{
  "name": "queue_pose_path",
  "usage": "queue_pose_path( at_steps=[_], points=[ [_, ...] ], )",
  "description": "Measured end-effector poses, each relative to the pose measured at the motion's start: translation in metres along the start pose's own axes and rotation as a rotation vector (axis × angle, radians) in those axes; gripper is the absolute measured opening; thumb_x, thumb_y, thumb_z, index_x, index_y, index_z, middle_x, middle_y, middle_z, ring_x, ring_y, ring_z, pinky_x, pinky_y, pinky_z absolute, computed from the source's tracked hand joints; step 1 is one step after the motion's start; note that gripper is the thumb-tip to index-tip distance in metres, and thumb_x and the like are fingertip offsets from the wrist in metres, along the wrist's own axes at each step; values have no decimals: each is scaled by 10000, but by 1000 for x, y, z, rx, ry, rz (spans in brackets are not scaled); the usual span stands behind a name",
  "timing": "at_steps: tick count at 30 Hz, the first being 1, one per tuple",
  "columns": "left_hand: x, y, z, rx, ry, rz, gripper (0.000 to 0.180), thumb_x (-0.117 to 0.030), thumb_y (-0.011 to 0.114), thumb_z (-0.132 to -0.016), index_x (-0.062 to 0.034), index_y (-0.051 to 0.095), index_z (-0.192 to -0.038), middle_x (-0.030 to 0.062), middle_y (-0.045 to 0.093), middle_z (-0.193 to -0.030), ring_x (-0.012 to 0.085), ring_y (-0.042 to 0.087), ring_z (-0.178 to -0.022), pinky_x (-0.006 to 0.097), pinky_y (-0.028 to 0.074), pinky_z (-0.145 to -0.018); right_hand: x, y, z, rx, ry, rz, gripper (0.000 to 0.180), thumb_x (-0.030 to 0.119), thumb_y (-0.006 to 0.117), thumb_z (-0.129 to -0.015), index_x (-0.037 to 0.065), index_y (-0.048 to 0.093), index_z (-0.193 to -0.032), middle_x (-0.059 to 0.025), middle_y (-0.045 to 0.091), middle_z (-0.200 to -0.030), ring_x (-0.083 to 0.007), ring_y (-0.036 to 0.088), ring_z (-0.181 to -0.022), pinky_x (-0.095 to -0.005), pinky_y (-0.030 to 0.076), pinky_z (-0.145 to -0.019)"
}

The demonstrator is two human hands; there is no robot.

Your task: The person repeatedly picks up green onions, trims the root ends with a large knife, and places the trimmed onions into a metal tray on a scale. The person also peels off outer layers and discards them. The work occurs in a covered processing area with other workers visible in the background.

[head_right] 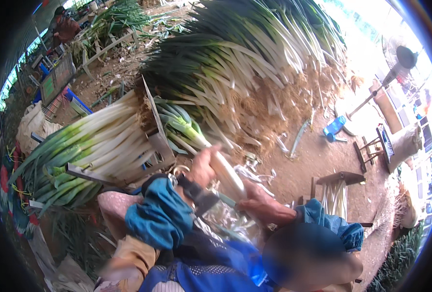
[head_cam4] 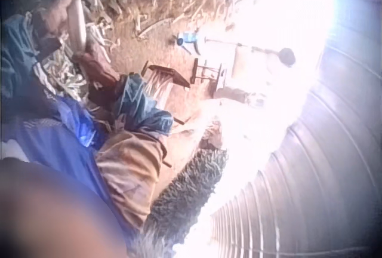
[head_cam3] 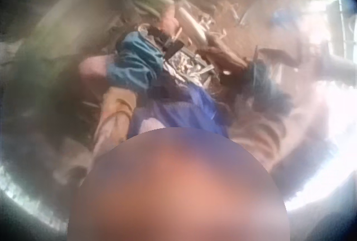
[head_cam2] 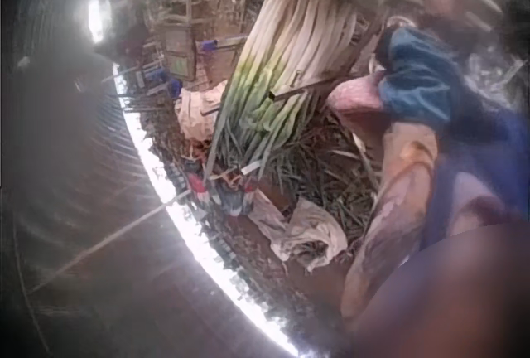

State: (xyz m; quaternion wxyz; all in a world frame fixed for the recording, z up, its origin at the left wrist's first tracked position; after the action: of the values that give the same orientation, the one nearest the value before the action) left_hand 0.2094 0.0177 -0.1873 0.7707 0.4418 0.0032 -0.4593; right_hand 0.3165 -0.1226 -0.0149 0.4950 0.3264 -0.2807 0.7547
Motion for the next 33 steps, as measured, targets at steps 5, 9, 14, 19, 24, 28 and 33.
queue_pose_path(
  at_steps=[5,9,14,19,24,28,33],
  points=[
    [-45,35,0,-76,51,78,451,-298,704,-789,-64,461,-1087,119,555,-828,276,592,-711,408,559,-647,-6,2,46,-103,-97,126,550,81,623,-768,2,441,-1281,-83,542,-991,-164,520,-871,-316,458,-760],
    [-74,52,10,49,118,189,433,-372,697,-798,-77,448,-993,78,533,-680,259,563,-546,416,536,-562,-14,-4,64,-10,-168,-261,532,135,648,-784,-3,458,-1262,-42,533,-941,-120,513,-802,-272,448,-693],
    [-35,45,-9,-122,174,-80,278,-100,766,-677,-48,568,-866,87,606,-744,260,585,-613,400,507,-619,-36,-10,31,-131,-181,-347,581,208,629,-797,-4,447,-1306,-17,524,-908,-85,490,-741,-231,424,-641],
    [-27,21,-22,-235,418,-130,178,-37,674,-618,25,543,-722,78,555,-739,225,550,-618,373,481,-618,-55,-16,16,28,-115,-73,763,367,676,-840,25,343,-1435,-88,511,-1225,-175,468,-1107,-297,387,-933],
    [-26,15,-23,-317,435,-220,148,-61,636,-641,20,514,-663,68,524,-688,206,508,-565,363,447,-552,-62,-25,51,-250,-135,73,744,417,702,-823,24,402,-1379,-186,535,-1252,-266,561,-1100,-369,450,-922],
    [-15,22,-12,-222,507,-320,201,-117,620,-662,25,478,-659,59,482,-661,194,451,-566,352,403,-544,-57,-25,35,-389,-195,533,752,398,726,-783,14,405,-1345,-208,536,-1188,-326,557,-1063,-423,447,-906],
    [-1,20,-8,-189,328,-120,215,-136,714,-690,14,584,-773,68,553,-730,192,516,-635,342,446,-615,-74,-2,-16,-56,29,-20,501,297,708,-791,-31,538,-1129,-90,555,-954,-191,542,-882,-329,447,-761]
  ],
)
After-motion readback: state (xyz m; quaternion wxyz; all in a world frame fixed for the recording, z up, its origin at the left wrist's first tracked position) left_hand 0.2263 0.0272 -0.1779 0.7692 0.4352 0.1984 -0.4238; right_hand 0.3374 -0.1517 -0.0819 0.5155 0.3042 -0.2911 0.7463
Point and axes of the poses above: each hand's wrist, its own z-axis away from the middle knuckle, its own y-axis out of the palm, x = y × z, the point moved 4 cm from there along -z, towards the middle knuckle
